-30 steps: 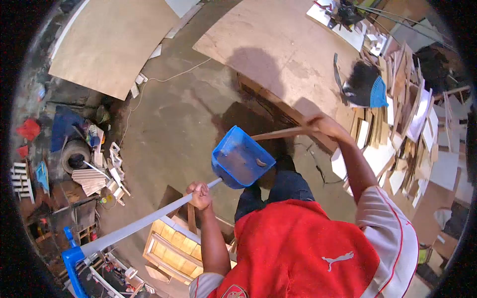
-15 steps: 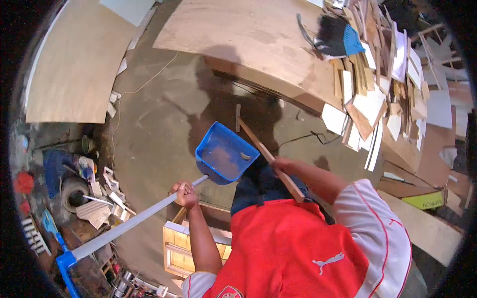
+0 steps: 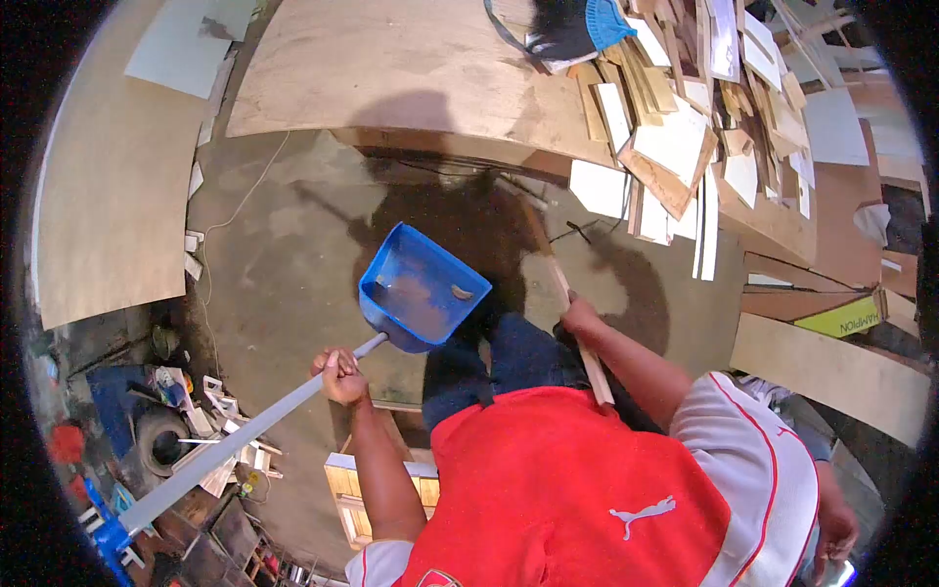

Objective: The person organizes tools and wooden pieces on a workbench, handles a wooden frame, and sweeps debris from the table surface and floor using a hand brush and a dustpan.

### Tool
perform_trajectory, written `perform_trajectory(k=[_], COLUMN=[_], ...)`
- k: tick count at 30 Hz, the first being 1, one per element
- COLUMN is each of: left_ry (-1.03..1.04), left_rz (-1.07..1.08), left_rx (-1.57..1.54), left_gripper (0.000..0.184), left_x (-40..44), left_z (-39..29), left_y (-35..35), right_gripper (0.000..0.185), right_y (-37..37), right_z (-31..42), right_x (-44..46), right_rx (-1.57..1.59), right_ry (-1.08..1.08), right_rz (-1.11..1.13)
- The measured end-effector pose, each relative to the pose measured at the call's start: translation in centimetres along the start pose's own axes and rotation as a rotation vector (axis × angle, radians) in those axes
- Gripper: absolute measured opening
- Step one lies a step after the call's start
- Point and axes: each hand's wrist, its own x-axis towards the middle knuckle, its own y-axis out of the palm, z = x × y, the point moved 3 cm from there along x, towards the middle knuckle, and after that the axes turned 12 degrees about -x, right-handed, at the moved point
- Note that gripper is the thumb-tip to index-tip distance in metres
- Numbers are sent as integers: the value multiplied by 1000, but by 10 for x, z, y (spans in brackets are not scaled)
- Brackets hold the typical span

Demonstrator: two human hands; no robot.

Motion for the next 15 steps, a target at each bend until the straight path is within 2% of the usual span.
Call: perform_trajectory(k=[2, 5, 8, 12, 15], left_ry=[-11, -21, -36, -102, -142], left_rz=[-3, 7, 38, 119, 163], left_rx=[20, 75, 71, 14, 27], left_gripper=[33, 32, 30, 30, 28], left_x=[-3, -5, 2, 21, 34], left_z=[-4, -6, 2, 2, 0], left_y=[6, 13, 2, -7, -11], right_gripper=[70, 66, 70, 71, 70], right_y=[10, 32, 83, 108, 79], right_z=[0, -3, -14, 12, 22], right_x=[20, 72, 125, 86, 29], right_rx=[-131, -122, 81, 171, 250], right_ry=[151, 216, 138, 112, 170], right_rz=[-87, -65, 78, 41, 25])
